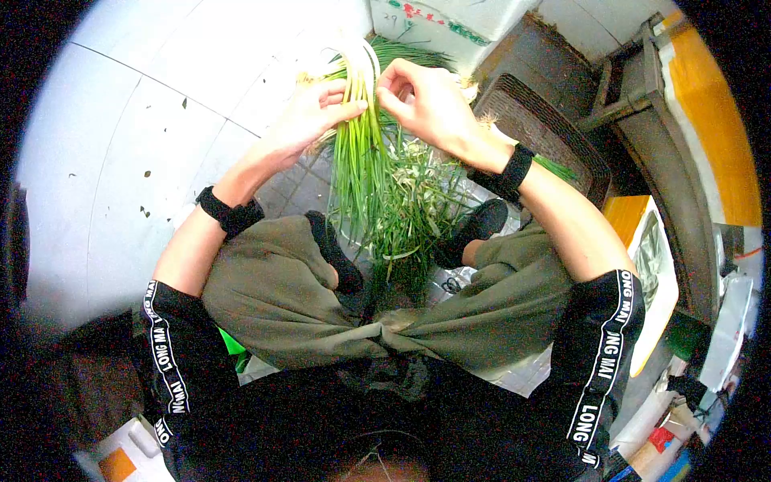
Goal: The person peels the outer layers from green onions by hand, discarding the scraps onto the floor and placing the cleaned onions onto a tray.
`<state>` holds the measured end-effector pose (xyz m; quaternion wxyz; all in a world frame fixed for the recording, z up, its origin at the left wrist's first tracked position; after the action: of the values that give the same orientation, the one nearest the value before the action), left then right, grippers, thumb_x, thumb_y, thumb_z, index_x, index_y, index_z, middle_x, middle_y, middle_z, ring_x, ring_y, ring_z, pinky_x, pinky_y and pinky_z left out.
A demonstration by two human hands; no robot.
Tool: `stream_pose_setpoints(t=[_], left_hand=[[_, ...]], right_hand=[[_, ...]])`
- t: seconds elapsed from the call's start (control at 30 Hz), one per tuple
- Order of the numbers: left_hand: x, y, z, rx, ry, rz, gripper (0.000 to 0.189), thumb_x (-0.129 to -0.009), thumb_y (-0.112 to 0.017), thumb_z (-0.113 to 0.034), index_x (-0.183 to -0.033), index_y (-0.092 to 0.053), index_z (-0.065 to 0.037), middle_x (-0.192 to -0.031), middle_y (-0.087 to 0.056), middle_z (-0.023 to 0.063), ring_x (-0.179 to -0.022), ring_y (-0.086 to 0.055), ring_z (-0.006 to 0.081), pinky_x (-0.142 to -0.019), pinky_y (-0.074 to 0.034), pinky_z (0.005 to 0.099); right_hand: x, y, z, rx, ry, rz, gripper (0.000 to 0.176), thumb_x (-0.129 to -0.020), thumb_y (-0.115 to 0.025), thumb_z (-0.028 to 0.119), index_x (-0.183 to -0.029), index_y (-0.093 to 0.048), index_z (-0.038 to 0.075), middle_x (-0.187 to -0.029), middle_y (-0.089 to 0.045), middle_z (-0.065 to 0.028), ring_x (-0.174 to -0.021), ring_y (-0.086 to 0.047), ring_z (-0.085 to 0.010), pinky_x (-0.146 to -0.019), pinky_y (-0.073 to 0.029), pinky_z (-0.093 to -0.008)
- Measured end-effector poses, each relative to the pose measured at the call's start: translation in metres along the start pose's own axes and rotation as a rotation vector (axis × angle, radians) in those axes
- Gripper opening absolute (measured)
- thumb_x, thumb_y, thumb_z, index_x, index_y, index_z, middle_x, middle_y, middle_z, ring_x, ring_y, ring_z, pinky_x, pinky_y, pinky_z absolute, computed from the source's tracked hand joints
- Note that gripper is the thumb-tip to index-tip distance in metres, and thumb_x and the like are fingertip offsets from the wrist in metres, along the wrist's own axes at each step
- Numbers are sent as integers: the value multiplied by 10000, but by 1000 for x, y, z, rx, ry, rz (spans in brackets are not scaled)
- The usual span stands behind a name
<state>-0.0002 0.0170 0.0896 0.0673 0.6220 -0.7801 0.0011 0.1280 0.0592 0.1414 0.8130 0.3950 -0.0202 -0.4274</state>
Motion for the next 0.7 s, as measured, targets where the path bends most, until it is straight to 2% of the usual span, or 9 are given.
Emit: stream_pose_setpoints(t=[0.07, 0.23, 0.3, 0.43, 0.53, 0.6, 0.7], left_hand=[[1, 2, -1, 37, 10, -12, 369, -958, -628, -192, -1287, -590, -29, -1164, -668, 44, -1037, -620, 119, -941, -481, 292], [-1, 21, 8, 163, 71, -126, 318, -968, -605, -191, -1242, -614, -29, -1117, -672, 45, -996, -627, 112, -908, -500, 290], [-2, 23, 7, 182, 60, -126, 304, -972, -599, -193, -1223, -620, -23, -1096, -672, 42, -985, -626, 108, -899, -503, 284], [-1, 21, -1, 212, 48, -120, 278, -980, -582, -191, -1184, -632, -9, -1050, -671, 36, -963, -624, 99, -880, -512, 274], [-1, 19, -1, 195, 61, -126, 275, -981, -578, -186, -1186, -626, -8, -1055, -664, 36, -969, -622, 97, -877, -516, 278], [-2, 19, -1, 180, 65, -138, 277, -981, -578, -186, -1189, -621, -8, -1064, -657, 38, -975, -619, 95, -875, -517, 280], [1, 17, 1, 335, 60, -141, 287, -954, -619, -229, -1171, -631, -41, -1073, -659, 32, -1011, -604, 118, -909, -468, 316]], right_hand=[[2, 4, 1, -32, 32, -38, 169, -872, -681, 190, -907, -648, 28, -750, -698, -98, -677, -690, -201, -657, -547, -328], [15, -14, 2, 61, 24, 141, 266, -853, -739, 282, -960, -634, 62, -751, -673, -50, -633, -642, -193, -627, -520, -340], [20, -21, -2, 48, 29, 189, 293, -840, -755, 289, -979, -627, 65, -794, -665, -54, -655, -632, -207, -631, -509, -340], [22, -24, -7, 20, 52, 153, 290, -837, -755, 273, -976, -633, 49, -864, -656, -82, -701, -622, -238, -661, -507, -355], [20, -24, -6, 33, 56, 169, 280, -843, -753, 272, -949, -652, 32, -845, -663, -89, -711, -629, -229, -669, -509, -349], [20, -29, -10, -36, -71, 274, 256, -860, -740, 254, -935, -673, 19, -821, -668, -102, -731, -637, -196, -678, -510, -330], [19, -28, -8, -33, -71, 307, 248, -878, -726, 240, -954, -683, 8, -804, -675, -96, -751, -640, -159, -692, -510, -313]])
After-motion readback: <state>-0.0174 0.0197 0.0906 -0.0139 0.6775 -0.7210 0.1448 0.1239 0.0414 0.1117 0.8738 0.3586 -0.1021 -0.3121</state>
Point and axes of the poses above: each hand's wrist, its own x-axis away from the middle knuckle, its own y-axis out of the back of the hand, z = x × y, the point moved 9 cm from there along -x, towards the middle knuckle
